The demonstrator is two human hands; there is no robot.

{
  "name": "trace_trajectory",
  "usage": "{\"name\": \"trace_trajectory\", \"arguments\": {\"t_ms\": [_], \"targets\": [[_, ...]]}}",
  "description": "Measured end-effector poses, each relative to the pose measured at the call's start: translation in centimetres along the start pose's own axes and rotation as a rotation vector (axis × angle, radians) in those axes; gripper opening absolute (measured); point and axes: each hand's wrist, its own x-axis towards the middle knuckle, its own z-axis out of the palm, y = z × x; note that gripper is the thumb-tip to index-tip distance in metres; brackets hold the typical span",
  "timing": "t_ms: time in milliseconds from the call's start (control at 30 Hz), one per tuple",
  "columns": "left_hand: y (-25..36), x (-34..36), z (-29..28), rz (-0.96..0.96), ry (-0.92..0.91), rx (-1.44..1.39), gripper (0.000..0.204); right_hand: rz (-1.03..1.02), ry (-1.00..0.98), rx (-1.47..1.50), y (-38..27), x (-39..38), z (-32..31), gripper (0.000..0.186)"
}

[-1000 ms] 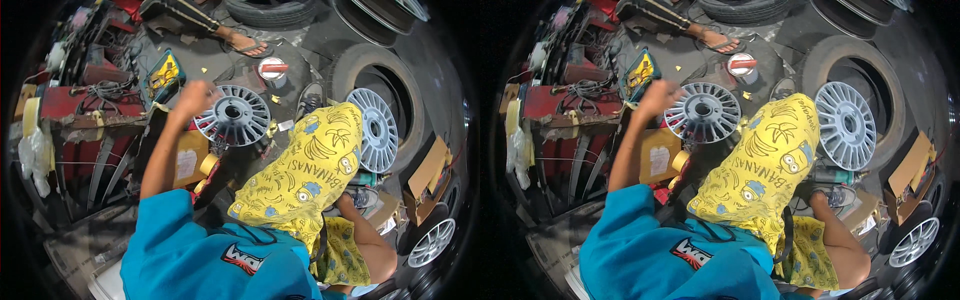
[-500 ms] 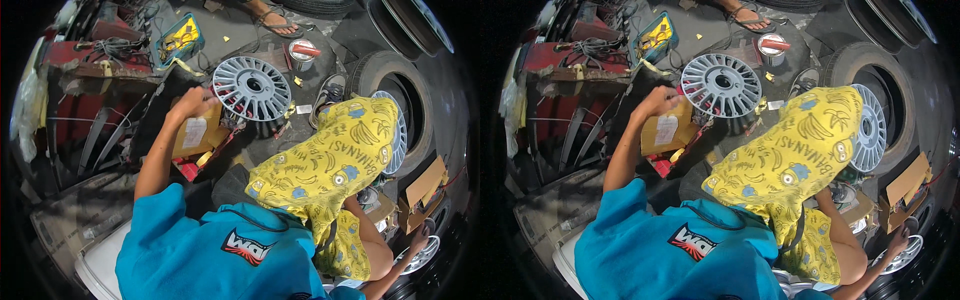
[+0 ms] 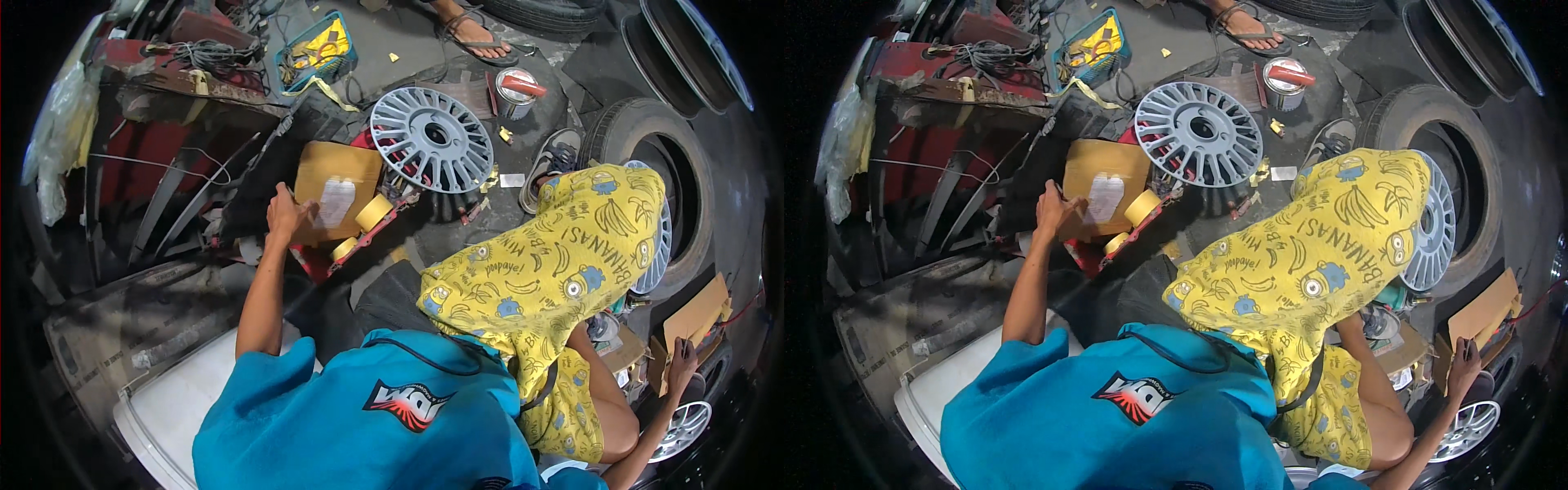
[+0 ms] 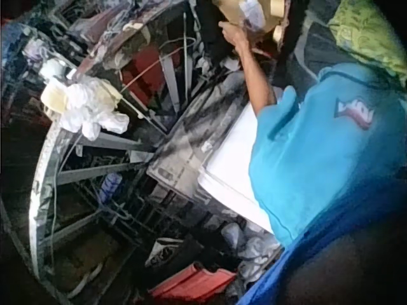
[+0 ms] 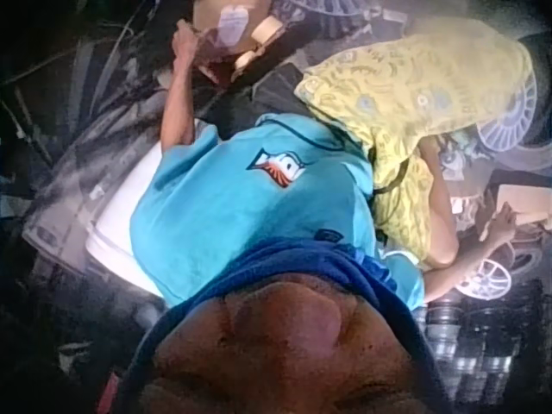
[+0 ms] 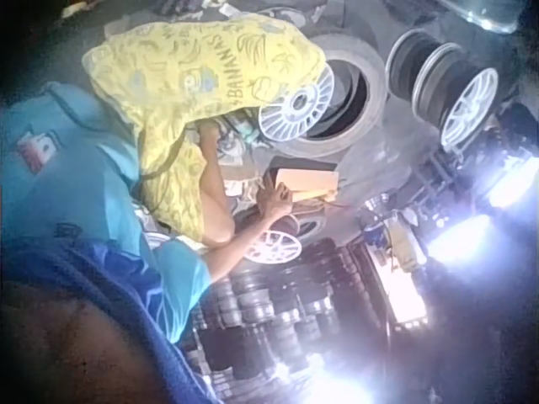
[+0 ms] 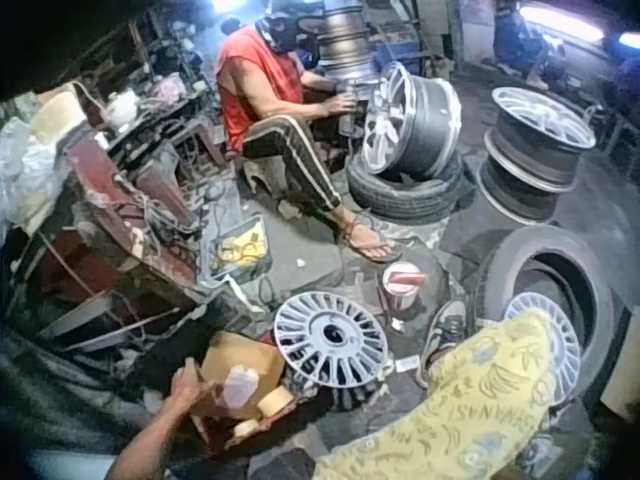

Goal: The person sands the surface and spokes of a silver wheel rim using a piece of sandpaper and a small metal tool while sitting on the floor of a workshop.

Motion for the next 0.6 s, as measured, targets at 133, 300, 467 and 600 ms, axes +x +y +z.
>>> {"name": "trace_trajectory", "arguments": {"t_ms": [133,300,467,600], "targets": [[-2.5,0.6,-3.5,0.18,-0.286,0.081,0.06,0.041,-0.068,0.06,-1.3,-0.4,1.4,0.033],[1.8,-0.8,-13.4,0.037,-0.598,0.328,0.054,0.059,-0.204,0.162,2.8,-1.3,1.3,0.029],[-4.4,-0.7,-15.7,-0.263,-0.733,0.352,0.04,0.024,-0.215,0.187,-1.5,-0.9,2.6,0.029],[-6.6,-0.9,-15.0,-0.286,-0.697,0.365,0.038,0.01,-0.212,0.203,-1.6,-1.1,2.4,0.032]]}}
